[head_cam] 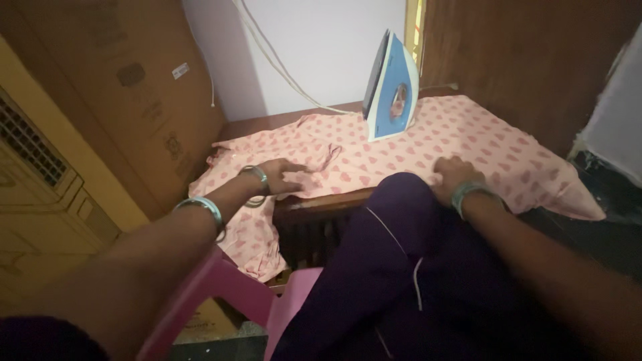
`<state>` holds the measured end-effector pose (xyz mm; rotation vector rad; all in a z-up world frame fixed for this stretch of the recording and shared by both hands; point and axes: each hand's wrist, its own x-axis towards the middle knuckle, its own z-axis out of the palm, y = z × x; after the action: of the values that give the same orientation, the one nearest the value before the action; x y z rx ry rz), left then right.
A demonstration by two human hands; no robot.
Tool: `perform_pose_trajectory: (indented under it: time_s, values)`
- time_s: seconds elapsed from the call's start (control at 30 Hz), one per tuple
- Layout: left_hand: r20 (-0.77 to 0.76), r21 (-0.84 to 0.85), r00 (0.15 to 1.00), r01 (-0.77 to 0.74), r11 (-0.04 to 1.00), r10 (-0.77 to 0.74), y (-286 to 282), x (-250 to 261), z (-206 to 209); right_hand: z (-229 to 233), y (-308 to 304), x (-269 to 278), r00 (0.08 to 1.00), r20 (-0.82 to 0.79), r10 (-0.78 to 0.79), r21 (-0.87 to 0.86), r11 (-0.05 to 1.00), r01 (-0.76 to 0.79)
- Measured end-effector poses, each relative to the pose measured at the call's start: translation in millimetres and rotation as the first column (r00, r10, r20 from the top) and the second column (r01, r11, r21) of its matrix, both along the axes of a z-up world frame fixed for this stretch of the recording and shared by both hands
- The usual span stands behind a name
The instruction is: The person irons a pink patterned garment on a wooden table using a blue and white electric iron. They repeatedly smooth the fabric with their hands and move the iron back and forth across the surface to remove wrinkles.
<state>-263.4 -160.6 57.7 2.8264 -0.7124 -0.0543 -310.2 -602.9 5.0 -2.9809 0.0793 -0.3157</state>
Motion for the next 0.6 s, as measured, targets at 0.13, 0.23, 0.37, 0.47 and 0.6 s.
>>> perform_pose_trajectory:
  time_s: [0.13, 0.23, 0.37, 0.47, 0.6]
  values:
    - [-0.115, 0.17, 0.993, 0.017, 0.985, 0.002, -63, -43, 22, -40, -22, 52, 0.95, -0.088, 0.299, -0.172, 0.935, -0.31]
    - [-0.061, 0.423, 0.998, 0.026, 0.906, 0.0, -104, -60, 16, -49, -38, 58, 0.961, -0.065, 0.27, 0.084, 0.961, -0.264]
    - [0.068, 0.415, 0.992, 0.066, 0.907, -0.103, -108, -46, -4, -44, -31, 49, 0.965, 0.002, 0.261, 0.224, 0.941, -0.255]
    - [0.087, 0.427, 0.988, 0.077, 0.901, -0.126, -104, -30, -17, -45, -32, 48, 0.941, -0.029, 0.336, 0.296, 0.903, -0.313]
    - [0.123, 0.35, 0.978, 0.114, 0.93, -0.167, -97, -26, -25, -54, -43, 70, 0.929, -0.213, 0.301, 0.515, 0.843, -0.155]
